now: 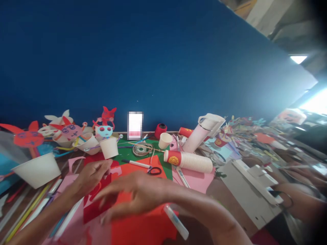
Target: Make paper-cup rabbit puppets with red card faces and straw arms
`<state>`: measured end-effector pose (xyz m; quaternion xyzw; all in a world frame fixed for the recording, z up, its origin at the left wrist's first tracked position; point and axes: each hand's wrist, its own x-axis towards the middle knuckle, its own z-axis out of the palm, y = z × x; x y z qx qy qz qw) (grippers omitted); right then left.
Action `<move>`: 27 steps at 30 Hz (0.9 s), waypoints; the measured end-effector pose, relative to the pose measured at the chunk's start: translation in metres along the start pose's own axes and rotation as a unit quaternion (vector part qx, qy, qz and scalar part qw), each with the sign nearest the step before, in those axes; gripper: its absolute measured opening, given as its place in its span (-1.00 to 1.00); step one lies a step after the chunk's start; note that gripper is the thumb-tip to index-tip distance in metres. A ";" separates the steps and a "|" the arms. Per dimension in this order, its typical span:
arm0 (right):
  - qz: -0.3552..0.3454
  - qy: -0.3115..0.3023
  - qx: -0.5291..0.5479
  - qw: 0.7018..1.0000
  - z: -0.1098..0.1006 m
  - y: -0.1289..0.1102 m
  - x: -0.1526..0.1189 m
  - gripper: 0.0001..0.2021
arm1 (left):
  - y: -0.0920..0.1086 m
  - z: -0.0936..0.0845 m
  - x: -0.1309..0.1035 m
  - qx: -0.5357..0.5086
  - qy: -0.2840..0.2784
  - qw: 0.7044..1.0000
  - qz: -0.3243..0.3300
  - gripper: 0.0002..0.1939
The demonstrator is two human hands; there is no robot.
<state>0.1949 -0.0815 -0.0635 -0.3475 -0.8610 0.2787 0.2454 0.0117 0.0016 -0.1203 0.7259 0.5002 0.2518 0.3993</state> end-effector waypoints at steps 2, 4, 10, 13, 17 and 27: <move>0.060 0.088 -0.025 0.994 -0.009 0.024 -0.003 -0.80 | 0.000 0.001 0.000 0.005 -0.016 1.000 0.003 -0.53; 0.146 0.166 -0.073 0.973 -0.016 0.055 -0.012 -0.81 | -0.002 0.003 0.001 0.008 -0.024 1.000 0.005 -0.53; 0.256 0.212 -0.206 0.920 -0.013 0.109 -0.038 -0.65 | -0.008 0.012 -0.002 0.029 -0.038 0.998 0.036 -0.56; 0.248 0.176 -0.241 0.922 -0.002 0.111 -0.039 -0.74 | -0.008 0.015 -0.004 0.045 -0.044 0.997 0.044 -0.61; 0.232 0.079 -0.326 0.913 0.013 0.109 -0.035 -0.74 | -0.006 0.018 -0.005 0.053 -0.051 0.996 0.050 -0.64; 0.236 0.149 -0.341 0.898 -0.019 0.098 -0.038 -0.83 | -0.014 0.023 -0.003 0.121 -0.058 0.988 0.079 -0.63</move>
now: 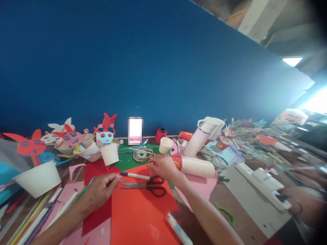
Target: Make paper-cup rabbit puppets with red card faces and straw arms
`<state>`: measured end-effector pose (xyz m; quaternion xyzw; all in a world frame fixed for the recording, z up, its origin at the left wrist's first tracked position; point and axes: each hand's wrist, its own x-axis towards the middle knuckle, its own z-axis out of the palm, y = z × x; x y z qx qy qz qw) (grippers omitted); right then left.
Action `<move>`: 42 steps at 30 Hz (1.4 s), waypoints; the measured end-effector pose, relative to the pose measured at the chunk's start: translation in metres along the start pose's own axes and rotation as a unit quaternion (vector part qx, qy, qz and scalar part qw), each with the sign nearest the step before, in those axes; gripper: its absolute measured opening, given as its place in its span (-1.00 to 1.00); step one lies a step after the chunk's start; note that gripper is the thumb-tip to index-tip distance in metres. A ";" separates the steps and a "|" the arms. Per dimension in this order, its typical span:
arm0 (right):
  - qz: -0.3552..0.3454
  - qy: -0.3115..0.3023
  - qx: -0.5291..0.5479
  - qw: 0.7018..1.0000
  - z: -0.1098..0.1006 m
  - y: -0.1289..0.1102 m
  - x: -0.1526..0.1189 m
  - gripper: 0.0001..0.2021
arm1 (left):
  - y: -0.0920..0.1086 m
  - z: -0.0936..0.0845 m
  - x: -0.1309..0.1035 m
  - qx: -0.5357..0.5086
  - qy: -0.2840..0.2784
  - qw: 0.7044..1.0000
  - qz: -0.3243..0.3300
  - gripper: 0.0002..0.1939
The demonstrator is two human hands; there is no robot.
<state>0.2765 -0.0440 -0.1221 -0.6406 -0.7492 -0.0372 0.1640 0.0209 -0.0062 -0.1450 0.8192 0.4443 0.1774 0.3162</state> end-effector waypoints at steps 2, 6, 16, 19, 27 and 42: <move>0.042 0.037 -0.012 0.998 -0.014 0.018 0.004 -0.79 | -0.001 0.001 -0.001 0.013 0.002 1.000 0.001 -0.62; 0.126 0.094 -0.041 0.987 -0.029 0.056 0.006 -0.76 | 0.000 -0.001 -0.002 -0.006 0.025 1.000 -0.017 -0.61; 0.131 0.083 -0.033 0.987 -0.016 0.077 0.008 -0.85 | 0.007 -0.005 -0.005 -0.094 0.027 0.995 -0.027 -0.57; 0.088 0.113 -0.011 0.990 -0.029 0.066 0.007 -0.85 | 0.008 -0.011 -0.004 -0.124 0.052 0.991 -0.024 -0.57; -0.195 0.127 0.094 0.968 -0.019 -0.027 -0.005 -0.87 | 0.014 -0.021 -0.010 -0.166 0.112 0.978 0.056 -0.46; -0.296 0.088 0.126 0.943 -0.010 -0.062 -0.022 -0.80 | 0.003 0.003 -0.014 -0.081 0.061 0.977 0.185 -0.29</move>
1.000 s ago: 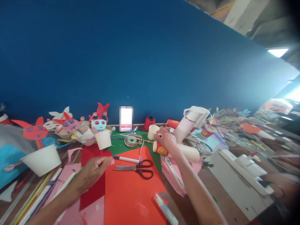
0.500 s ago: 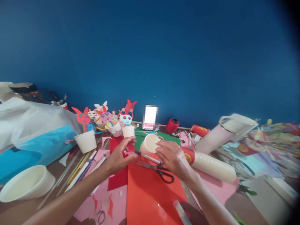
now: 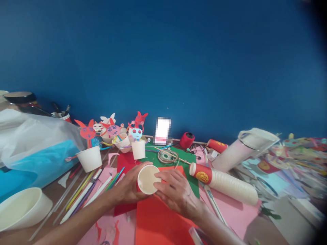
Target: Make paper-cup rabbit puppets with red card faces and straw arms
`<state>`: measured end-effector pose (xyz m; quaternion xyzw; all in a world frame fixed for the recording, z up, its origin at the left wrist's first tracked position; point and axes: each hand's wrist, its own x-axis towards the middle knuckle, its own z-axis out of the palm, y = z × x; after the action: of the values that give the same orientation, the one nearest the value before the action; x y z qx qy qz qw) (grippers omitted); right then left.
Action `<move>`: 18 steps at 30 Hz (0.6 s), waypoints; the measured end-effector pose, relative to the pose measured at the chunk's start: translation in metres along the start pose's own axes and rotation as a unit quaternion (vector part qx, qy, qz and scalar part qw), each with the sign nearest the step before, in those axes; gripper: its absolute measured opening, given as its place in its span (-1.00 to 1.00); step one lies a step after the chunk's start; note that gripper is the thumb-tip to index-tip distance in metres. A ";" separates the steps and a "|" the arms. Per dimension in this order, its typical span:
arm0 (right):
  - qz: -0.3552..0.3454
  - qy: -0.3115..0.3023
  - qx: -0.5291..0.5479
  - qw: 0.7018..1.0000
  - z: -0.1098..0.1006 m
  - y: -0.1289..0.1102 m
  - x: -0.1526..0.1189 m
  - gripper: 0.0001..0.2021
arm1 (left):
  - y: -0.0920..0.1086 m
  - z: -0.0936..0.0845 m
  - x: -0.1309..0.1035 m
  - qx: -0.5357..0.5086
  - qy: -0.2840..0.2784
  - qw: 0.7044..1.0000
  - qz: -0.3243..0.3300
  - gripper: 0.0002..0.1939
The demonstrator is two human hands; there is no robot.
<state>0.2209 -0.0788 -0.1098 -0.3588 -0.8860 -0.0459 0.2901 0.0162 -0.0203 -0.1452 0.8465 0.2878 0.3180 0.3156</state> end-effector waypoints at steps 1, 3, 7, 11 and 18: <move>0.011 0.011 0.018 1.000 0.001 0.002 0.000 -0.78 | 0.001 -0.001 0.001 -0.007 -0.006 1.000 -0.002 -0.32; 0.039 0.038 0.052 0.997 0.002 0.007 -0.001 -0.75 | 0.002 -0.004 0.002 -0.019 -0.012 1.000 -0.007 -0.37; 0.124 0.056 0.121 0.983 0.009 0.019 0.000 -0.82 | 0.002 -0.009 0.003 -0.022 -0.012 1.000 -0.019 -0.29; 0.215 0.002 0.200 0.956 0.016 0.024 0.001 -0.82 | 0.008 -0.011 0.002 -0.052 -0.025 0.998 -0.040 -0.27; 0.277 -0.033 0.265 0.923 0.024 0.025 -0.002 -0.79 | 0.030 -0.005 0.002 -0.089 -0.107 0.989 -0.051 -0.26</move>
<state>0.2265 -0.0545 -0.1339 -0.5015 -0.7400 0.2844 0.3464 0.0222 -0.0363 -0.1200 0.8287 0.2656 0.2331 0.4340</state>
